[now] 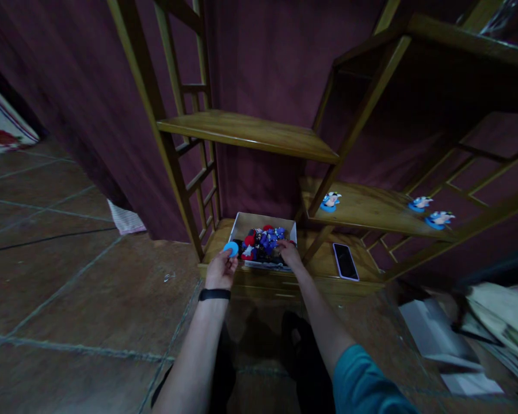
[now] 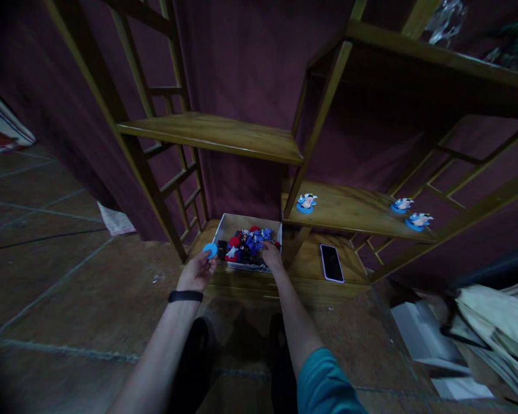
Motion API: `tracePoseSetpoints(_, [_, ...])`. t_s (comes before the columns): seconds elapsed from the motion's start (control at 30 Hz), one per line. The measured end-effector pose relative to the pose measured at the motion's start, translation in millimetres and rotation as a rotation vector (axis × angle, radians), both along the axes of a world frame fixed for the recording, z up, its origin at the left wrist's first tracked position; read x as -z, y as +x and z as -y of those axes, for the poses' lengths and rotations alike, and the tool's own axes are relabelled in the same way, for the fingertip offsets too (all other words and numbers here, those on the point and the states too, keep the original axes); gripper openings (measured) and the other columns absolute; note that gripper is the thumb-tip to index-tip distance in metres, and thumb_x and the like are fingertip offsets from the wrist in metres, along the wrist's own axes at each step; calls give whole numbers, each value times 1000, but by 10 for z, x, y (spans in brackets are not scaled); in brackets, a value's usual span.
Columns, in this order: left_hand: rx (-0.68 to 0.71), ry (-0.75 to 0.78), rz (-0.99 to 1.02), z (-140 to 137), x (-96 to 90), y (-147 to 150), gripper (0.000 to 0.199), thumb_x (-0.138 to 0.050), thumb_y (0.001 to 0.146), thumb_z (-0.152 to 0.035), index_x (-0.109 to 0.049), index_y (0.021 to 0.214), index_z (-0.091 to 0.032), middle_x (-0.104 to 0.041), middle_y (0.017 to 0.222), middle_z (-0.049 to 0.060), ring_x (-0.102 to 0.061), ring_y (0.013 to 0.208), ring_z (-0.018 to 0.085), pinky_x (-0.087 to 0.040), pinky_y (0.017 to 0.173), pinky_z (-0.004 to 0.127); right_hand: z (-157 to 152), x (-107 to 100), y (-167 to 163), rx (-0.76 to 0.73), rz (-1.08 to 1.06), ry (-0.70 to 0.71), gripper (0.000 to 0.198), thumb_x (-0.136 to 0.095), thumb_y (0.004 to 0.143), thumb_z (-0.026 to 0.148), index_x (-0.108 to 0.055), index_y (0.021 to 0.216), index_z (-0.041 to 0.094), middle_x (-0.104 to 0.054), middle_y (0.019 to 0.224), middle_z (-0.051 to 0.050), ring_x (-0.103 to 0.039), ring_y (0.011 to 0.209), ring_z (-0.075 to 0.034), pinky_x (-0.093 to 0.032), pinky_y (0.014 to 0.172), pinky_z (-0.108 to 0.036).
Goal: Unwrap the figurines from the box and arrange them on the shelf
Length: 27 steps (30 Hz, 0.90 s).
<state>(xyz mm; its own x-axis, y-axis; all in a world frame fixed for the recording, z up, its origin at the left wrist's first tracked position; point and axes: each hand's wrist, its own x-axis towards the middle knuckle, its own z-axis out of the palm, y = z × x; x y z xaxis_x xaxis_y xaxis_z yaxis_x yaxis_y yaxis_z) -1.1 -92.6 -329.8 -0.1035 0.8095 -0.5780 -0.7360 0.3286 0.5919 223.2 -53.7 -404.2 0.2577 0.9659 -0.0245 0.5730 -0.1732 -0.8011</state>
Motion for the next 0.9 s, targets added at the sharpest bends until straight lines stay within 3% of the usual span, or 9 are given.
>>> tracePoseSetpoints(0.1, [-21, 7, 0, -11, -12, -18, 10, -51, 78, -3, -54, 79, -13, -58, 63, 1, -55, 49, 6, -42, 43, 13, -52, -98, -86, -80, 38, 43, 35, -38, 82, 16, -62, 107, 22, -68, 99, -3, -64, 80, -16, -49, 74, -29])
tracePoseSetpoints(0.27, [-36, 20, -3, -18, -12, -23, 11, -52, 77, -3, -55, 79, -13, -59, 63, 1, -56, 51, 6, -43, 44, 13, -136, -230, -482, -444, 190, 236, 43, -42, 77, 5, -61, 110, 24, -60, 118, -2, -54, 109, -15, -38, 97, -30])
tracePoseSetpoints(0.37, [-30, 30, 6, -15, -8, -18, 11, -53, 76, -3, -55, 77, -13, -58, 62, 1, -55, 50, 6, -42, 44, 13, -178, -212, -704, -587, 297, 202, 50, -45, 70, -2, -61, 110, 24, -56, 123, -2, -48, 116, -15, -32, 102, -30])
tracePoseSetpoints(0.5, [-14, 28, -4, -20, -8, -21, 10, -55, 74, -4, -55, 77, -13, -58, 62, 1, -55, 50, 6, -43, 43, 13, -178, -170, -762, -637, 415, 127, 44, -46, 69, -3, -63, 101, 21, -59, 115, -5, -50, 112, -17, -34, 98, -30])
tracePoseSetpoints(0.6, [-11, 18, -19, -28, -10, -18, 10, -55, 74, -4, -54, 77, -13, -58, 62, 1, -55, 50, 7, -43, 43, 13, -115, -148, -675, -582, 447, 148, 37, -49, 69, -1, -61, 97, 19, -60, 109, -7, -52, 105, -18, -37, 93, -30])
tracePoseSetpoints(0.7, [-8, 11, -24, -25, -15, -3, 11, -54, 74, -3, -54, 76, -13, -58, 61, 1, -55, 50, 7, -43, 44, 14, -6, -97, -569, -433, 334, 175, 26, -55, 70, 8, -60, 93, 20, -61, 102, -6, -55, 97, -19, -40, 87, -31])
tracePoseSetpoints(0.8, [15, 8, -26, -14, -15, 16, 11, -53, 74, -3, -54, 77, -13, -57, 61, 1, -56, 50, 7, -43, 44, 14, 134, -45, -462, -186, 13, 180, 15, -57, 71, 24, -59, 85, 20, -62, 84, -2, -58, 81, -17, -45, 77, -31])
tracePoseSetpoints(0.9, [42, 8, -23, -8, 1, 27, 11, -53, 74, -2, -54, 78, -13, -57, 61, 1, -55, 49, 7, -43, 43, 14, 301, -68, -327, 27, -445, 154, 19, -59, 66, 32, -58, 81, 19, -58, 72, 2, -57, 66, -14, -48, 66, -29])
